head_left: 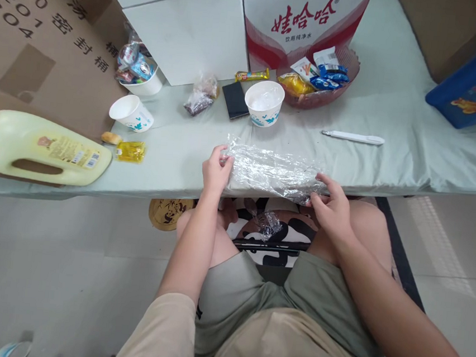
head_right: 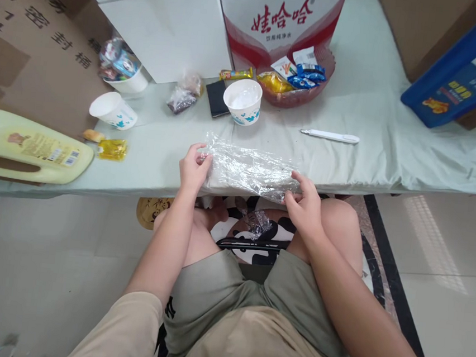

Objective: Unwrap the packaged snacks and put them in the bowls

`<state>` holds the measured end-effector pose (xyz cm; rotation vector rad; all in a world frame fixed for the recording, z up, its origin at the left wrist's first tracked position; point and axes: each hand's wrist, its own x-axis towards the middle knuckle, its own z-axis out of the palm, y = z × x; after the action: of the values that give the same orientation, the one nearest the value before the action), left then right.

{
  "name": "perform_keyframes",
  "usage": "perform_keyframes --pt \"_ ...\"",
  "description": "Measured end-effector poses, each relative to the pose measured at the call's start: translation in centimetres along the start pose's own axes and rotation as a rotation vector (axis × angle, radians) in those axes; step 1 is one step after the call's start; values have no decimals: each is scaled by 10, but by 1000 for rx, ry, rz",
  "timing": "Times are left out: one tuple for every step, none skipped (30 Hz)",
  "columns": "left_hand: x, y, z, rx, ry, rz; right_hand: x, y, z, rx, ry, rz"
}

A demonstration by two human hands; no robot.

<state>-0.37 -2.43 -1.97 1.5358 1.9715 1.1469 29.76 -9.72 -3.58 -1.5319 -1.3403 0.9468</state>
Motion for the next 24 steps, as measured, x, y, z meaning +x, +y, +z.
perform_keyframes --pt "2 1 1 50 -7 1 0 -1 0 -23 -6 19" --pt "3 1 1 100 -15 11 0 -1 0 -52 -10 34" --pt "4 2 2 145 -24 26 1 -1 0 -87 -10 42" --pt "5 2 2 180 -35 39 1 -1 0 -125 -2 41" --pt "6 2 2 202 -47 49 0 0 0 -164 10 35" --pt "6 1 3 209 -57 54 0 1 0 -202 21 23" --pt "6 0 3 205 -67 53 -2 1 0 -235 26 7" --pt "6 -2 3 188 -73 50 -4 1 -1 -266 33 -16" --pt "6 -4 2 162 -78 47 -7 0 -3 -300 43 -50" --pt "7 -5 2 125 -86 44 -11 -2 -5 -341 59 -97" --pt "7 -6 2 76 -93 39 -15 -6 -8 -389 85 -154" --pt "7 -7 1 13 -104 32 -19 -12 -12 -439 118 -212" --pt "7 -7 1 -63 -117 25 -23 -19 -15 -484 149 -261" --pt "7 -7 0 -149 -135 18 -24 -26 -19 -515 166 -299" --pt "7 -5 -1 -243 -156 11 -24 -34 -22 -528 163 -328" --pt "6 -3 -2 -343 -181 3 -20 -41 -24 -523 139 -354" --pt "5 0 -3 -447 -211 -8 -13 -48 -24 -508 93 -387" --pt "4 4 -5 -553 -251 -25 -4 -54 -22 -485 28 -428" --pt "2 8 -7 -655 -300 -49 9 -58 -19 -459 -46 -471" --pt "0 11 -10 -747 -360 -80 23 -62 -14 -429 -136 -509" --pt "-2 15 -12 -821 -430 -115 39 -64 -8 -396 -227 -531" --pt "-4 17 -15 -876 -508 -152 54 -67 0 -359 -323 -538" --pt "-6 19 -19 -913 -584 -186 67 -69 9 -323 -433 -527" --pt "-7 20 -21 -937 -654 -214 79 -71 18 -290 -549 -498"
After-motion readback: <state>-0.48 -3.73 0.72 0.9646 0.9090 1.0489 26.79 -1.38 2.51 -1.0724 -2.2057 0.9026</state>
